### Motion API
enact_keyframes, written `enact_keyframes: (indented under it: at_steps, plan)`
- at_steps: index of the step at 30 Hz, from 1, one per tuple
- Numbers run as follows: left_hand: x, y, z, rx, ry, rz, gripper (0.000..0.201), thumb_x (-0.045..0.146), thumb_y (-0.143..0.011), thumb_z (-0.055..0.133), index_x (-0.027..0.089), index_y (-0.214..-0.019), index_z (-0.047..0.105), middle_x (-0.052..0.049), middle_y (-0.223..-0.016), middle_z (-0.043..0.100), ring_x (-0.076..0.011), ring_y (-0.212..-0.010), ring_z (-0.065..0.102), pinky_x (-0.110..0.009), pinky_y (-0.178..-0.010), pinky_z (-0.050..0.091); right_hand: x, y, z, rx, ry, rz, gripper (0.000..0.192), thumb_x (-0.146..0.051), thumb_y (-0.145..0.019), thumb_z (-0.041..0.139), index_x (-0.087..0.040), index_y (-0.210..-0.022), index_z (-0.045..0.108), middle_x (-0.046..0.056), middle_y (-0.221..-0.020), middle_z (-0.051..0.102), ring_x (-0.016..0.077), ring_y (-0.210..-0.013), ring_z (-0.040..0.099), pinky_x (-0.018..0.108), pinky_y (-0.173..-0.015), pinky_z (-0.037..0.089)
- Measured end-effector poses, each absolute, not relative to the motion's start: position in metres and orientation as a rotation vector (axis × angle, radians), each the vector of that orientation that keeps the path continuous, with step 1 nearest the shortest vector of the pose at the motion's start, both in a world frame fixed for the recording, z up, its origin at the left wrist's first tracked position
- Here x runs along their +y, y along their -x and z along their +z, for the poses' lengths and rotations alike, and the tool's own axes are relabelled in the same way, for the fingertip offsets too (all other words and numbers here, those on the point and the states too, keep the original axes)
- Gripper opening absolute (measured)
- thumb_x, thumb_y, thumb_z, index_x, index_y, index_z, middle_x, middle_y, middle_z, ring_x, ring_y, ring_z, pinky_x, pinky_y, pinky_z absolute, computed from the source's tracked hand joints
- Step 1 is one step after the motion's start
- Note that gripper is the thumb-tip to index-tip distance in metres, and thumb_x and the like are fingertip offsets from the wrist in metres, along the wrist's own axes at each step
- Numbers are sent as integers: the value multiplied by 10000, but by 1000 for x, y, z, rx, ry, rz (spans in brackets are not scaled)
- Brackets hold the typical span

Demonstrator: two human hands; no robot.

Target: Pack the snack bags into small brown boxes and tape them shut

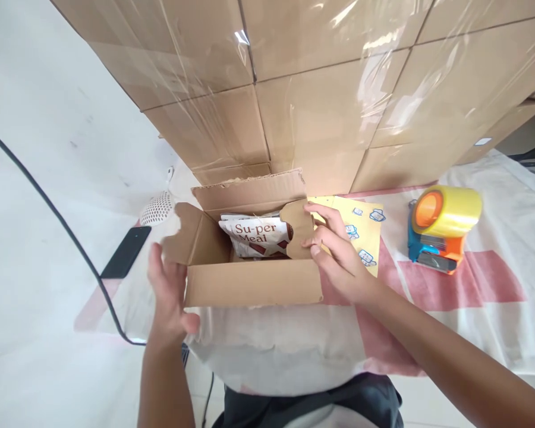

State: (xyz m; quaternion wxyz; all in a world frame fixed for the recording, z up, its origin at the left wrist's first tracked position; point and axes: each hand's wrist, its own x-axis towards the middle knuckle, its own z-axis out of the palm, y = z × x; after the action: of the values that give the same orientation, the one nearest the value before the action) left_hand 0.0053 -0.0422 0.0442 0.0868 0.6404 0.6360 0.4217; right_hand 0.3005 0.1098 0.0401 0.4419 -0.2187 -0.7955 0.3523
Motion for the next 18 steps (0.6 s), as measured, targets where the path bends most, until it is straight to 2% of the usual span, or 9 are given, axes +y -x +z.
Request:
enact_keyframes:
  at_steps: [2,3,5,8,10,12,14,16,18]
  plan:
    - [-42,-8,34,1838,-2087,1215,1182,880,-725,534,420,-1597,-119,-163,-1564,449,-392,-1542,272,-659,-1205,267,109,-295,40,-1889,588,1009,160,-321,-973,492,-294,-1072,614,4,-1623,265,295,-1557,222,576,-1257,279]
    - [-41,-9,33,1832,-2168,1204,1171,816,-729,618,416,-1611,-41,-149,-1471,556,-392,-1538,282,-670,-1208,250,110,-293,39,-1869,591,1083,272,-328,-955,513,-328,-1219,578,-8,-1656,217,290,-1571,195,574,-1260,276]
    - [-40,-9,36,1866,-2254,1174,1054,754,-755,651,381,-1612,164,-130,-1340,661,-391,-1514,340,-655,-1201,286,115,-290,38,-1860,564,1211,617,-358,-931,532,-391,-1513,329,-16,-1695,162,278,-1585,163,575,-1256,286]
    - [-38,-11,46,1906,-2216,1301,825,787,-778,593,323,-1454,499,-105,-1202,728,-381,-1356,552,-576,-1123,444,122,-290,39,-1870,550,1241,871,-385,-918,534,-410,-1615,12,-14,-1694,204,267,-1572,206,569,-1243,310]
    - [-34,-17,53,1972,-2078,1494,682,744,-822,613,320,-1354,574,-62,-1058,751,-335,-1119,701,-513,-967,564,126,-292,41,-1911,550,1177,869,-377,-920,531,-405,-1624,23,1,-1649,310,264,-1535,285,556,-1238,319]
    - [-28,-27,59,2173,-1867,1618,554,621,-857,681,318,-1311,585,-38,-1016,730,-292,-976,728,-478,-850,602,129,-296,44,-1993,501,1094,770,-372,-940,510,-397,-1622,153,18,-1560,435,264,-1467,381,545,-1233,320]
    - [-20,-38,65,2391,-1760,1565,458,472,-876,718,315,-1288,595,-64,-1177,685,-309,-1123,671,-519,-927,575,133,-301,44,-2055,451,1038,664,-390,-975,470,-392,-1603,256,25,-1491,510,266,-1417,435,542,-1228,320]
    - [-12,-49,70,2481,-1847,1468,312,371,-899,697,321,-1203,650,-69,-1350,608,-339,-1319,542,-599,-1088,460,137,-305,43,-2058,452,1036,610,-427,-1014,411,-398,-1603,258,20,-1471,542,262,-1406,455,543,-1224,321]
    - [-6,-57,72,2376,-2020,1333,195,319,-932,646,331,-1120,695,-42,-1356,621,-339,-1362,507,-639,-1168,342,138,-306,41,-2044,487,1067,588,-461,-1038,357,-405,-1610,230,10,-1484,547,254,-1411,463,542,-1224,326]
